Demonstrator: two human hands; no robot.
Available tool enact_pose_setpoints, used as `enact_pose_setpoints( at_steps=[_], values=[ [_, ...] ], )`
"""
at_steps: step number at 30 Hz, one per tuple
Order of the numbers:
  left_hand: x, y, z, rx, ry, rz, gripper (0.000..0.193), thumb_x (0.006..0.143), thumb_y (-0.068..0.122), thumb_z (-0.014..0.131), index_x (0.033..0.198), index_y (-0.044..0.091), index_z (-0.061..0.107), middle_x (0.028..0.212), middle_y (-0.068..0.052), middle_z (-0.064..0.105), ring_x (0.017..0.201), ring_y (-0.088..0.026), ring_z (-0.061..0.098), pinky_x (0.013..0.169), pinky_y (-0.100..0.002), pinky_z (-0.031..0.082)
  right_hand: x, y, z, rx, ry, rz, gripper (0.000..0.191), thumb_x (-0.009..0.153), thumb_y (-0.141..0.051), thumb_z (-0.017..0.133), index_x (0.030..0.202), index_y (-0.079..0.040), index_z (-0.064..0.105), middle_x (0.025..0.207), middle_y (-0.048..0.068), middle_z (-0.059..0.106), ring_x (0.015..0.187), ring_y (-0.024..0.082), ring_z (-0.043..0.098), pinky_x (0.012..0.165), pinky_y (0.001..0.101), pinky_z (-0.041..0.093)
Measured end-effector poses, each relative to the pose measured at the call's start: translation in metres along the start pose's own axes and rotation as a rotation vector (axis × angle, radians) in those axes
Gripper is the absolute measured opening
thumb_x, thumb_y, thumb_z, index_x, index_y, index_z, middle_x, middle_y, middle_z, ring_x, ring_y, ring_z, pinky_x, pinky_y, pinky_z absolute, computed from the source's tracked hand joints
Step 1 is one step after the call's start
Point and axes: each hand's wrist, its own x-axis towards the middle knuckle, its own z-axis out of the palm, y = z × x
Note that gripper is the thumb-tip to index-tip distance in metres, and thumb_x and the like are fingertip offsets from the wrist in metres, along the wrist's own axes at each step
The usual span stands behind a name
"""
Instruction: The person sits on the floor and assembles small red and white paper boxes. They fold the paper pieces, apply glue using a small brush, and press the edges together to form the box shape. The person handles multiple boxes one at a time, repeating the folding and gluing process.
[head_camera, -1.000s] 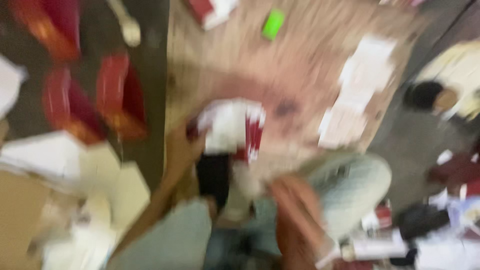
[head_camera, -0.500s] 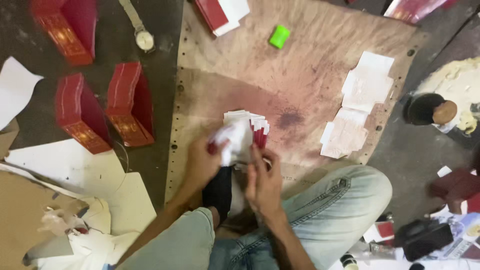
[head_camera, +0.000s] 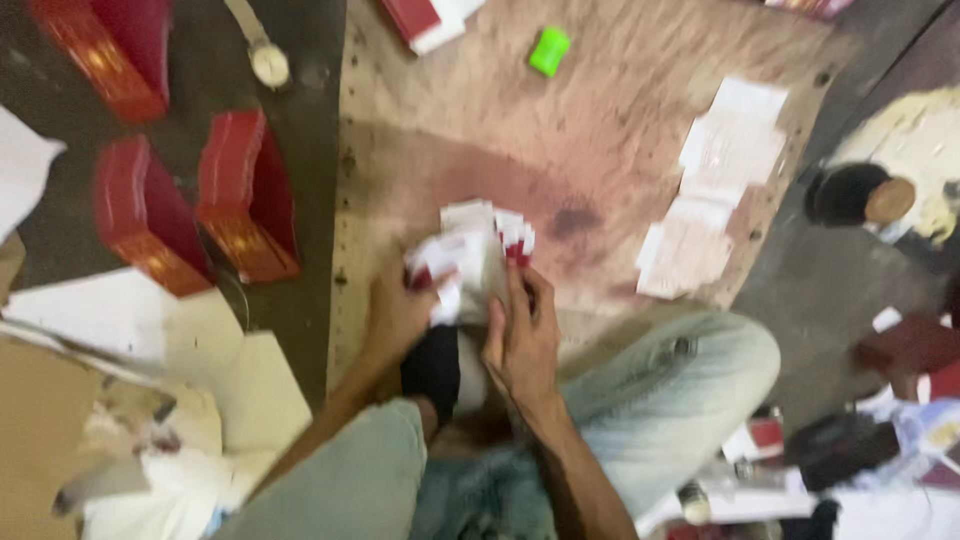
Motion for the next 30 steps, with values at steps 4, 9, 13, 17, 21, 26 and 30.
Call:
enact_pose_setpoints(
  at_steps=[4,9,13,17,21,26,30],
  values=[
    [-0.001,-0.003,0.003,-0.433,0.022,-0.298,0.052,0.083,0.02,0.088,0.123,-0.004,0.066,0.106,-0.016,0.071,0.099,-0.03,0.067,0.081,-0.038,0.055,0.001,-0.001,0.0,-0.239,-0.169,0.009,0.021,0.095,-0.006,0.065,0.114,0.004,0.064,0.116,0.026,0.06,0.106,0.046,0.06,0.095,0.0503,0.051],
    [0.0,-0.005,0.005,-0.273,0.02,-0.224,0.052,0.084,0.023,0.087,0.123,-0.003,0.065,0.104,-0.015,0.07,0.097,-0.03,0.067,0.08,-0.037,0.055,0.005,-0.002,0.002,-0.126,-0.052,-0.065,0.039,0.096,-0.007,0.064,0.132,0.009,0.061,0.121,0.029,0.059,0.109,0.045,0.06,0.095,0.049,0.052],
    [0.0,-0.007,0.011,-0.166,0.0,-0.153,0.051,0.085,0.024,0.087,0.123,-0.002,0.064,0.103,-0.015,0.069,0.096,-0.03,0.066,0.079,-0.037,0.055,0.007,-0.002,0.003,-0.077,-0.032,0.0,0.03,0.099,-0.005,0.062,0.128,0.001,0.063,0.122,0.024,0.063,0.113,0.04,0.063,0.099,0.0467,0.054],
    [-0.009,-0.013,0.015,0.068,-0.007,-0.225,0.043,0.089,0.026,0.086,0.118,-0.002,0.07,0.097,-0.017,0.072,0.092,-0.031,0.068,0.078,-0.037,0.054,0.007,-0.003,0.004,-0.053,-0.085,-0.017,0.044,0.096,-0.005,0.064,0.138,0.005,0.059,0.12,0.028,0.059,0.107,0.041,0.06,0.092,0.0468,0.053],
    [-0.001,-0.009,0.015,0.037,0.026,0.065,0.053,0.08,0.021,0.089,0.121,-0.004,0.068,0.102,-0.017,0.072,0.098,-0.026,0.069,0.081,-0.035,0.053,0.008,-0.003,0.004,-0.027,-0.012,0.016,0.045,0.098,-0.005,0.061,0.142,0.005,0.057,0.121,0.025,0.06,0.104,0.039,0.062,0.09,0.046,0.053],
    [0.002,-0.011,0.01,-0.321,-0.013,-0.334,0.034,0.088,0.024,0.083,0.112,0.001,0.073,0.097,-0.012,0.078,0.083,-0.021,0.073,0.07,-0.03,0.059,0.006,-0.002,0.002,-0.107,-0.106,-0.008,0.036,0.099,-0.01,0.067,0.132,0.002,0.061,0.12,0.023,0.06,0.109,0.041,0.061,0.095,0.0474,0.053],
    [0.005,-0.01,0.012,0.036,-0.02,-0.232,0.039,0.09,0.025,0.088,0.11,-0.003,0.07,0.093,-0.016,0.075,0.081,-0.024,0.069,0.071,-0.032,0.055,0.005,-0.001,0.001,0.01,-0.024,0.005,0.039,0.099,-0.007,0.063,0.136,0.004,0.061,0.123,0.025,0.058,0.109,0.04,0.063,0.094,0.0442,0.055]
  ],
)
